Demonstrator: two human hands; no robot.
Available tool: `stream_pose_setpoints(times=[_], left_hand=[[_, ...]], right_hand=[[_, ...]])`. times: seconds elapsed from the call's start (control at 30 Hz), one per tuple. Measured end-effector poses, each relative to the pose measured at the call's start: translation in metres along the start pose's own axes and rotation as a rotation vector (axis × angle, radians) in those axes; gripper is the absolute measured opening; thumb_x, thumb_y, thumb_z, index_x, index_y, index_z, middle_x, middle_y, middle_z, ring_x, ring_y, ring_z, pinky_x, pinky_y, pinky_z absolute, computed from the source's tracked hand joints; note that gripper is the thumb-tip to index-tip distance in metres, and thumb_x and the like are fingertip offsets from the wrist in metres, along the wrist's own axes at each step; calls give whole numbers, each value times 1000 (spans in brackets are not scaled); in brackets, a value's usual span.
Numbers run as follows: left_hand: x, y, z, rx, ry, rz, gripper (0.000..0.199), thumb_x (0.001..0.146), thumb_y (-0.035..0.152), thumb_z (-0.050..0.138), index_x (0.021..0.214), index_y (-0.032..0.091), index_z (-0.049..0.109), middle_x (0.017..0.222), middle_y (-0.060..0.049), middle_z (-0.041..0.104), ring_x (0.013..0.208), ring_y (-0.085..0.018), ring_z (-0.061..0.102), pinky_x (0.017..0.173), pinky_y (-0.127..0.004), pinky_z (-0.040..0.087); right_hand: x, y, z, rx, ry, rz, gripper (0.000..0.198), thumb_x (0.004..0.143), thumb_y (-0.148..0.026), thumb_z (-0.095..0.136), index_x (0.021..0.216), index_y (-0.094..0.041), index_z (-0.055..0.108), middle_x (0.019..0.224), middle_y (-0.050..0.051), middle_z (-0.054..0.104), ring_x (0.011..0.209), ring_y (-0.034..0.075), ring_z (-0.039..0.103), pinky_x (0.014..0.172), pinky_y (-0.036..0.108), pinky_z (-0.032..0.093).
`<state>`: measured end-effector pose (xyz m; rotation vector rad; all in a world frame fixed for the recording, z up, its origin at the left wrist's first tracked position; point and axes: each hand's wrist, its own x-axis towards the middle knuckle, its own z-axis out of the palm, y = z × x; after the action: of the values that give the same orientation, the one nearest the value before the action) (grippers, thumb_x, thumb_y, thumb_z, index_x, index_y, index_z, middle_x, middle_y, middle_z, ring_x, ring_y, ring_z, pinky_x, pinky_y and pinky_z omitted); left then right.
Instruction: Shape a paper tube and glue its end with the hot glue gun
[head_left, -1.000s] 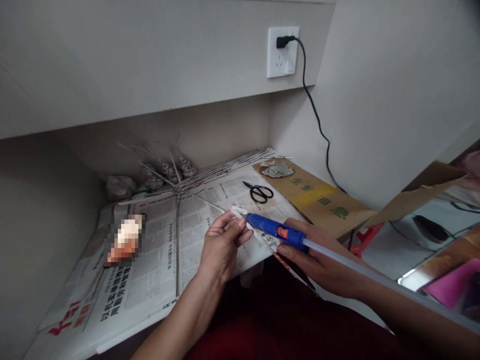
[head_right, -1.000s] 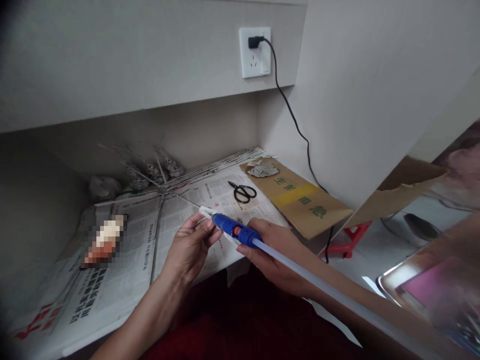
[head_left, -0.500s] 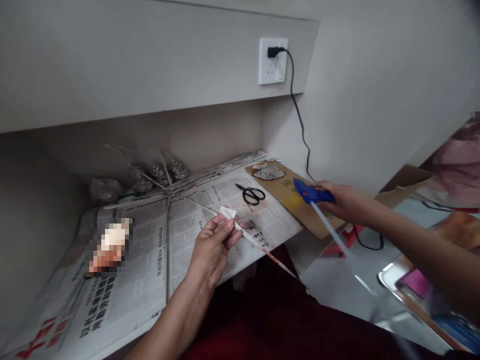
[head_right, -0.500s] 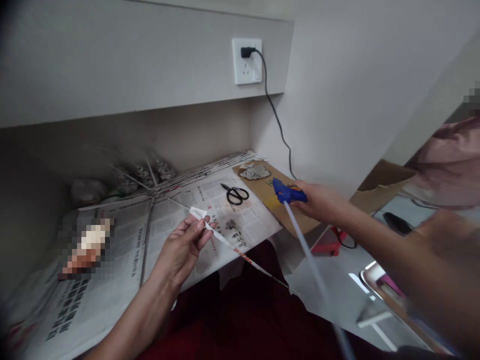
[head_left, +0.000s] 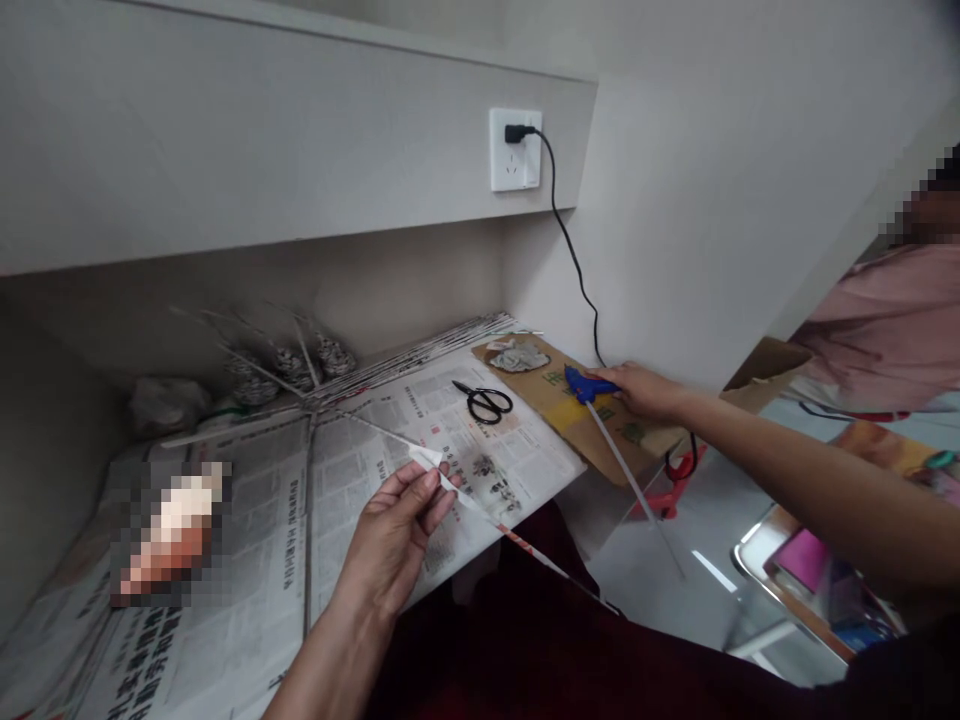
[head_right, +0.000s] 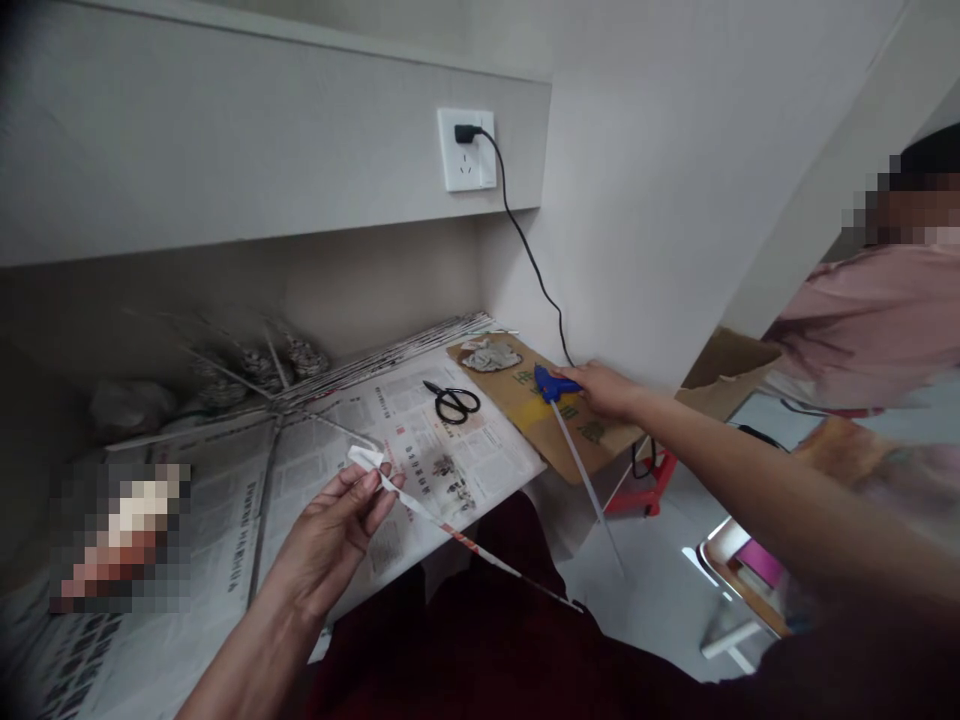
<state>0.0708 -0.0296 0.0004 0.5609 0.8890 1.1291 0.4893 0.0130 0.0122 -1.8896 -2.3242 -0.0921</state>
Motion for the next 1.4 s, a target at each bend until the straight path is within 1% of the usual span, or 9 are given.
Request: stream_pose_setpoints(times=[0.23,0.33,0.43,0.57,0.8,1.0,1.17,1.27,1.4], left_hand=[[8,-3,1,-35,-7,-27,16,75,5,68,87,14,63,90,-8,72,83,-19,72,71,-24,60],[10,-4,4,-77,-37,-25,15,73,7,70,85,14,63,89,-8,72,85,-21,72,71,-25,60],[11,-2,4,-107,-62,-8,16,72,9,72,85,14,64,88,-7,72,83,-19,71,70,-24,59],[9,7,-6,-154,-71,36,13,73,9,72,83,12,64,87,-6,71,78,-14,69,69,-22,58],[7,18,-32,-149,-66,39,12,74,10,72,85,12,67,87,-6,70,80,-13,68,75,-22,57],[10,19,-42,-169,-62,32,8,75,9,70,81,12,67,84,-5,70,81,-12,68,79,-22,57],[9,22,-46,-166,-52,28,10,75,6,69,83,11,68,85,-5,70,78,-10,68,74,-17,56],[9,21,-49,-160,-66,33,8,75,7,69,82,11,68,83,-5,70,78,-10,68,75,-17,56],[9,21,-52,-170,-46,64,7,74,8,70,79,11,67,81,-5,70,79,-11,68,76,-18,57]], right_hand=[[10,-48,-22,-245,20,68,28,83,-9,51,104,-13,69,96,19,68,94,30,58,80,38,41],[13,-124,-25,124,40,-92,26,93,-24,46,89,-15,70,86,12,69,87,24,61,78,35,40],[13,-205,-10,677,-211,-215,23,88,-39,57,89,-19,68,84,5,70,75,18,63,66,29,44],[19,-264,21,1210,-383,-104,28,89,-42,54,81,-16,63,71,1,63,63,13,60,59,25,45],[36,-274,34,1630,-820,-11,37,89,-53,55,80,-17,57,58,-6,47,47,8,48,46,21,38],[36,-282,36,1605,-770,17,42,92,-56,49,76,-18,56,58,-4,47,46,8,45,44,21,35],[39,-286,34,1752,-986,116,38,94,-50,47,72,-19,48,55,-6,40,44,8,40,43,22,33],[37,-289,35,1628,-905,56,36,94,-50,44,75,-19,50,58,-5,43,46,9,43,45,23,35],[30,-295,34,1113,-339,-164,20,90,-38,53,80,-20,52,67,-2,52,59,13,49,55,26,38]])
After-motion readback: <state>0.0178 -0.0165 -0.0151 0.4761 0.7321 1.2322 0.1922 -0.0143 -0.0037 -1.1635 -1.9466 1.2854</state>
